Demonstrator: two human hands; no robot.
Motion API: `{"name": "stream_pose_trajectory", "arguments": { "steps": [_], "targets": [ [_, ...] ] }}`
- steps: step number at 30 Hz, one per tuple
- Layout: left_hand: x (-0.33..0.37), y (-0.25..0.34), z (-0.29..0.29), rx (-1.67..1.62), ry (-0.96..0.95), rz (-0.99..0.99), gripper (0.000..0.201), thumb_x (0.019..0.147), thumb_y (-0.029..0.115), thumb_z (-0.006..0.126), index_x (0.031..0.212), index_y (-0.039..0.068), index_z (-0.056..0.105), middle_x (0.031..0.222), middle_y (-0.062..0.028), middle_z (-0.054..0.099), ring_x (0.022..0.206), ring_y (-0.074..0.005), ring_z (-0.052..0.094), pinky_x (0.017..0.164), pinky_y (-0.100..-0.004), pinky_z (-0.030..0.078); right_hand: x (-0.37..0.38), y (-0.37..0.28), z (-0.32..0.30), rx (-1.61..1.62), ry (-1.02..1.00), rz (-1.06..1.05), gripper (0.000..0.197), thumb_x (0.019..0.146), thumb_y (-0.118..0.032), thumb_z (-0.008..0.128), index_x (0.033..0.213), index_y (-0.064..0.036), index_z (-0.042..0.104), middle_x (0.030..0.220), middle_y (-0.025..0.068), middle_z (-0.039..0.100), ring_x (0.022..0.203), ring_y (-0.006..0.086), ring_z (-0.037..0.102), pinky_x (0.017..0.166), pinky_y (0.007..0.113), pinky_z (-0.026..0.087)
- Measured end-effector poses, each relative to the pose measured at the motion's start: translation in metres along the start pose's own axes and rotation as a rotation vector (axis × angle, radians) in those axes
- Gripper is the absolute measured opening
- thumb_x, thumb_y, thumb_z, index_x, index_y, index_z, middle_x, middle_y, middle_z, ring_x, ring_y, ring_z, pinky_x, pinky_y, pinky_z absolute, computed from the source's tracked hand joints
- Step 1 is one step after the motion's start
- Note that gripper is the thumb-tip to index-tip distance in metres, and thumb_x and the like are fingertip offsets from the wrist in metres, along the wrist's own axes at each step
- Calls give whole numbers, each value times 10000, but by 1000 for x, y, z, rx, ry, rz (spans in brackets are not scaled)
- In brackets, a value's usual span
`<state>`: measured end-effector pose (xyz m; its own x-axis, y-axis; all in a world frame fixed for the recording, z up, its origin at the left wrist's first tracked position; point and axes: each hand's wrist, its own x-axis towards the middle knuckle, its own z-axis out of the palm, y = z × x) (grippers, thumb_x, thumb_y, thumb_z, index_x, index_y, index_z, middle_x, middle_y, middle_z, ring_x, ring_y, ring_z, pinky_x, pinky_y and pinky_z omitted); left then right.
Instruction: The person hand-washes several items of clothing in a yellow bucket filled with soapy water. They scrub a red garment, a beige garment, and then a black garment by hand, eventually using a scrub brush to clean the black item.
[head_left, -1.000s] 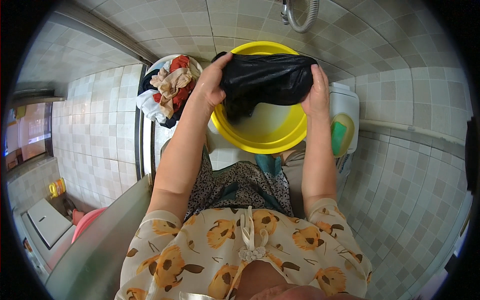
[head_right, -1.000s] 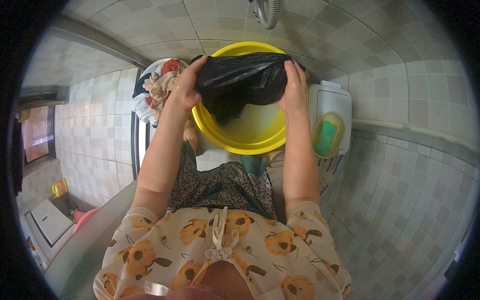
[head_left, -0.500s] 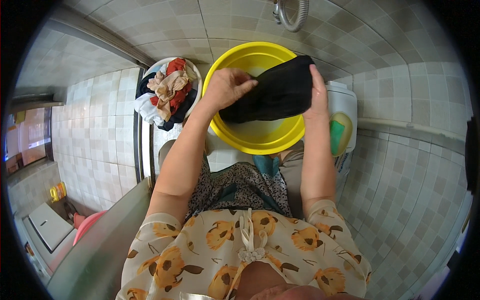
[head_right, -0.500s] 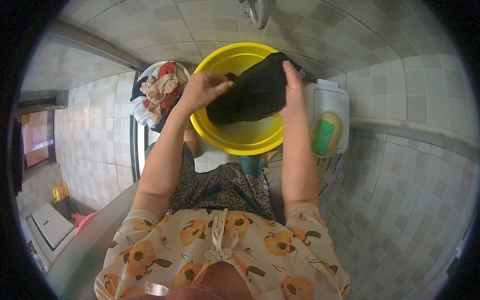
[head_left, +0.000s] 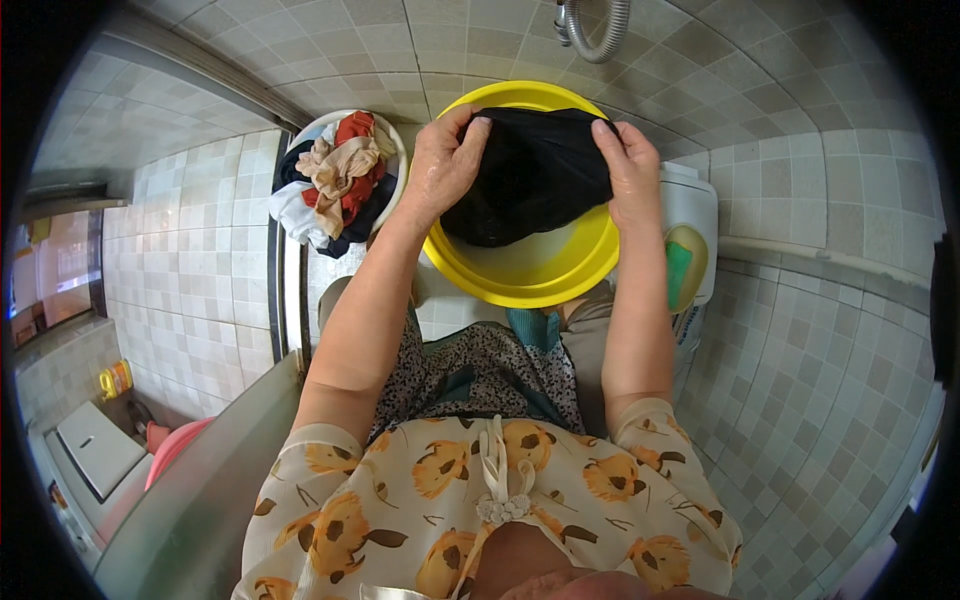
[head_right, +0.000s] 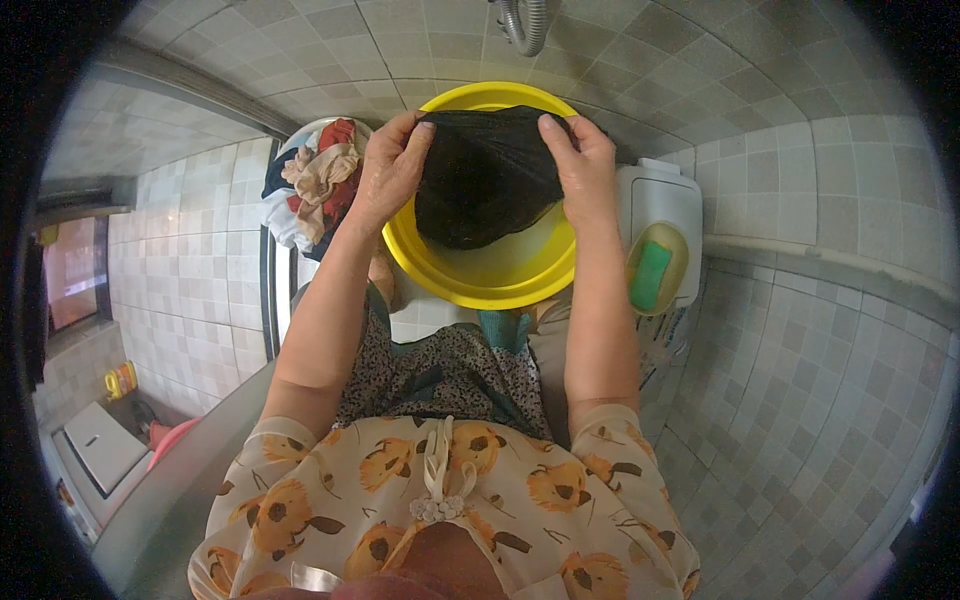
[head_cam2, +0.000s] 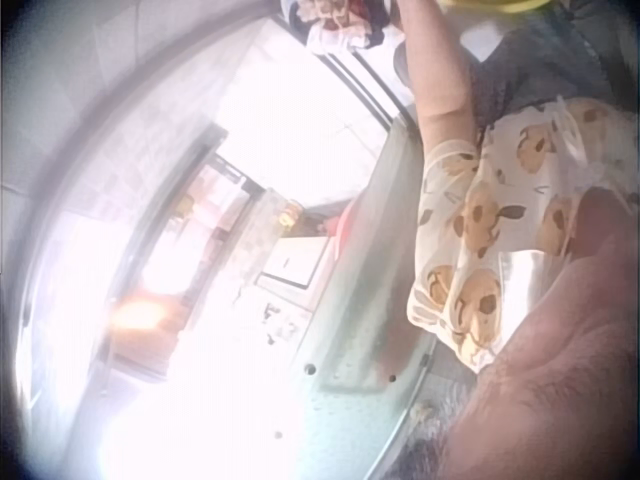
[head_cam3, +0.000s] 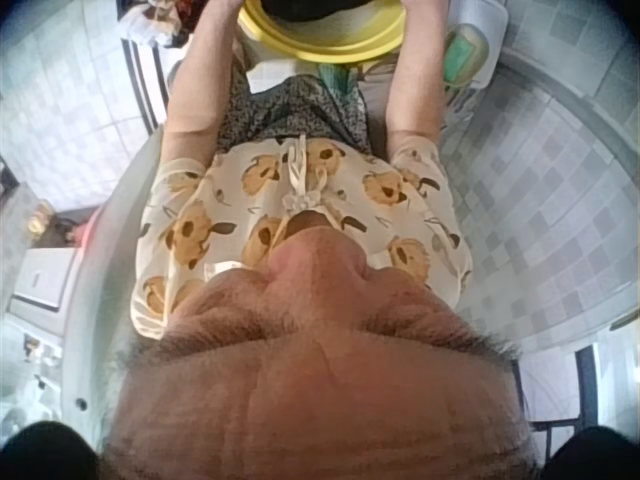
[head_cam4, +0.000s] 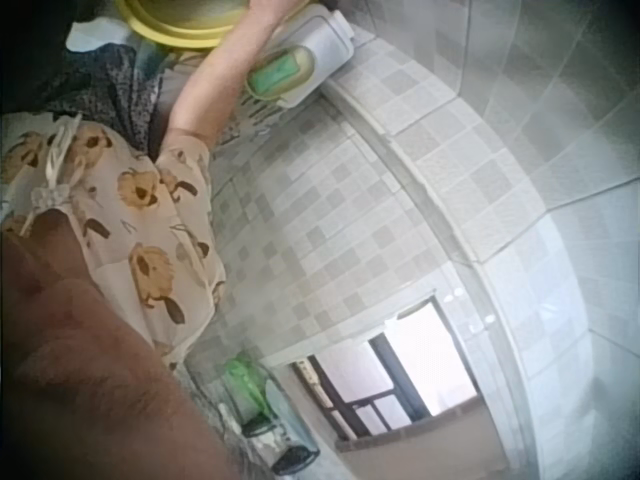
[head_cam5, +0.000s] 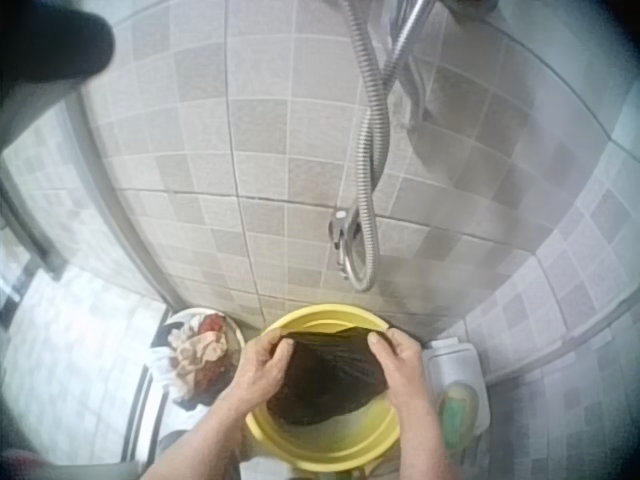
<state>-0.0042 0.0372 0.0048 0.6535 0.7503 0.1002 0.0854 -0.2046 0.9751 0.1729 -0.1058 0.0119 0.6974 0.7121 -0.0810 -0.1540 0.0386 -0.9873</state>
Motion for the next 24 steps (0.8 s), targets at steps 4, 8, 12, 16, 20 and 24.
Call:
{"name": "stream_pose_trajectory", "arguments": {
  "steps": [4,8,12,16,20,24],
  "targets": [
    [-3,3,2,5,98,80,203,910,158,544,938,-33,606,686,-38,545,649,-88,474,602,-247,420,6,17,-2,-563,83,-154,387,791,-299,719,1006,3,608,859,78,648,714,126,597,677,265,488],
    [-14,16,1,38,168,112,209,909,158,552,885,-44,600,656,-2,520,624,-73,445,572,-242,410,-7,28,7,-734,56,-402,265,771,-254,704,922,-48,635,811,113,648,660,241,617,636,323,496],
    [-25,30,-2,23,238,96,203,913,144,547,835,-37,596,622,17,498,593,-55,423,533,-236,395,-40,35,59,-604,-299,-317,155,778,-173,629,807,-21,643,758,180,625,708,331,621,655,402,495],
    [-31,59,-4,-107,250,127,215,935,144,521,851,-36,602,667,39,528,618,-44,434,552,-218,400,-52,79,83,-959,-457,-228,214,799,-172,525,821,-6,659,809,201,640,824,369,611,768,445,492],
    [-32,94,-13,-41,285,205,219,935,146,515,876,-47,600,701,31,559,643,-49,459,579,-220,412,-44,156,61,-1245,-307,-345,160,771,-112,518,814,-23,644,777,153,635,751,364,592,705,430,507],
    [-26,91,-41,-151,381,168,238,933,164,506,848,-35,605,667,38,540,607,-52,449,523,-217,379,-70,92,51,-1386,-129,-472,169,788,-78,515,878,-59,656,936,126,607,1024,293,504,819,388,450]
  ]
}}
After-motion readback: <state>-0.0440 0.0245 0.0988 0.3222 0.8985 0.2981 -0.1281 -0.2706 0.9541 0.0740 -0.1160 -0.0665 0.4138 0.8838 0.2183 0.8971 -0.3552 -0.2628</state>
